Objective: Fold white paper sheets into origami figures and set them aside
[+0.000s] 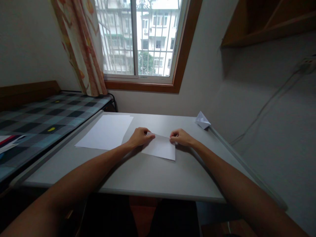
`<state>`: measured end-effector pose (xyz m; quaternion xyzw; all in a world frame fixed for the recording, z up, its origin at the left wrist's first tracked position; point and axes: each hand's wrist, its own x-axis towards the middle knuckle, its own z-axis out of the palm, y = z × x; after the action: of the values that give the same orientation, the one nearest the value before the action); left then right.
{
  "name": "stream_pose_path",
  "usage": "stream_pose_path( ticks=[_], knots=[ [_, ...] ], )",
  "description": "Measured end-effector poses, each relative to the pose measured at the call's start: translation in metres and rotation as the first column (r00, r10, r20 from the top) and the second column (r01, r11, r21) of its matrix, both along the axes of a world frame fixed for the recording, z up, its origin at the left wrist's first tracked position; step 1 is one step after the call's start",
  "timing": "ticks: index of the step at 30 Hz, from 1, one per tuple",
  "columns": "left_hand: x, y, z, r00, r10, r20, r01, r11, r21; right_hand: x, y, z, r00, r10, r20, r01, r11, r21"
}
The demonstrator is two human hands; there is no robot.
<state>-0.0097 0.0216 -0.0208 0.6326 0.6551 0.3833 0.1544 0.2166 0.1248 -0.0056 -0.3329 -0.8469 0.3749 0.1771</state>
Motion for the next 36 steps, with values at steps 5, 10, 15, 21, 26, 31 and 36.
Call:
stream_pose_path(
  ticks=[5, 10, 15, 21, 26, 31, 36],
  knots=[
    [0.008, 0.000, -0.003, 0.988, -0.141, -0.068, 0.139, 0.990, -0.031, -0.008, -0.006, -0.005, 0.984, 0.173, 0.032, -0.175, 0.937, 0.303],
    [0.010, 0.000, -0.004, 0.981, -0.153, -0.122, 0.153, 0.988, -0.005, -0.020, -0.013, -0.012, 0.973, 0.229, 0.013, -0.224, 0.936, 0.270],
    [0.001, 0.003, -0.005, 0.983, -0.126, -0.136, 0.130, 0.991, 0.020, -0.016, -0.010, -0.011, 0.987, 0.162, 0.022, -0.163, 0.964, 0.211],
    [0.001, 0.002, -0.002, 0.989, -0.134, -0.069, 0.133, 0.991, -0.011, -0.012, -0.006, -0.011, 0.995, 0.101, 0.019, -0.103, 0.965, 0.242],
    [0.003, 0.002, -0.001, 0.992, -0.127, 0.027, 0.128, 0.990, -0.051, -0.012, -0.005, -0.012, 0.996, 0.088, 0.003, -0.086, 0.969, 0.232],
    [-0.004, 0.005, 0.002, 0.976, -0.010, 0.217, 0.024, 0.998, -0.062, -0.003, 0.006, -0.006, 0.983, 0.082, -0.161, -0.034, 0.960, 0.279],
    [-0.012, 0.008, 0.005, 0.865, 0.098, 0.491, -0.041, 0.991, -0.125, 0.013, 0.019, 0.001, 0.945, 0.188, -0.266, -0.133, 0.968, 0.212]
  ],
)
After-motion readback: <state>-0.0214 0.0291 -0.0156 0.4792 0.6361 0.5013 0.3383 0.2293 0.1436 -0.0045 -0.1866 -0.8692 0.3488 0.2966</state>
